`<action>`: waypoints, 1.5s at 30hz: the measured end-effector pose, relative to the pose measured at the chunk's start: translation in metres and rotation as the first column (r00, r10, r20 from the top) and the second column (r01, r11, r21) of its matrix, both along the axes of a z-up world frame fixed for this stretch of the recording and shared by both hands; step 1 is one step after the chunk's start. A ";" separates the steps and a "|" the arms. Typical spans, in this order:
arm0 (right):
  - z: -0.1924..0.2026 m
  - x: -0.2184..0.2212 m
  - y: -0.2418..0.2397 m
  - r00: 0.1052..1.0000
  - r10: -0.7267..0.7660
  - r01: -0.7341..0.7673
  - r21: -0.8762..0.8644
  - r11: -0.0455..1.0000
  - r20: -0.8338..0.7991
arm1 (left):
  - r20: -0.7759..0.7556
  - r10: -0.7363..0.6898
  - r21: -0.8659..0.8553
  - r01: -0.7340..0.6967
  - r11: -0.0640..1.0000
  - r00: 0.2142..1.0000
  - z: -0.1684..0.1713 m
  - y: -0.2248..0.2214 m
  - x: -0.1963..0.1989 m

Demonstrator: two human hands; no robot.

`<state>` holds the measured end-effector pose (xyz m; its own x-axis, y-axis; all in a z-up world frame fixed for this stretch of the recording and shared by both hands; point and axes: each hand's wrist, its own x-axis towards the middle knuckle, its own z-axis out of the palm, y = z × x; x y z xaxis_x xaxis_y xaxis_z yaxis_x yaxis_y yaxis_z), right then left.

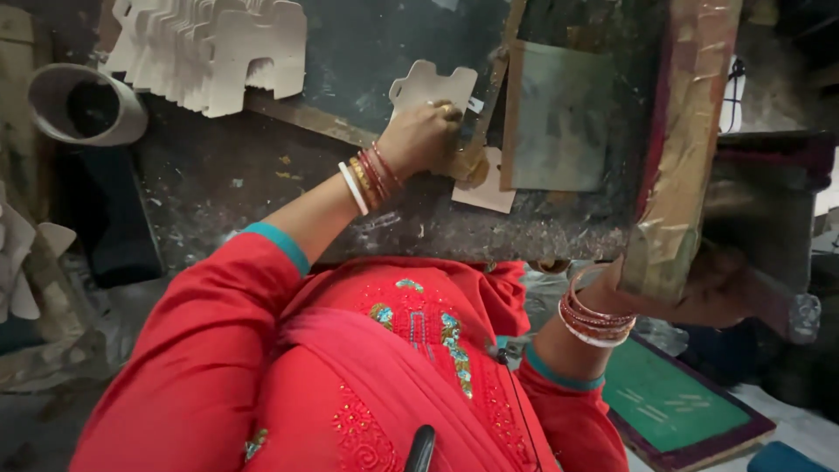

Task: Applying ink to paper cutouts using a manual screen-printing frame and a squeegee.

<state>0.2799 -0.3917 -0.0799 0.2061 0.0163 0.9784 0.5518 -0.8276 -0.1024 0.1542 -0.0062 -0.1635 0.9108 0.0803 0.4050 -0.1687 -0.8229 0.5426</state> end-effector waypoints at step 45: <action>-0.019 -0.080 0.275 0.425 0.326 -0.872 -0.286 0.397 -0.845 | -0.608 0.331 0.117 -0.331 0.936 0.722 0.025 0.035 -0.172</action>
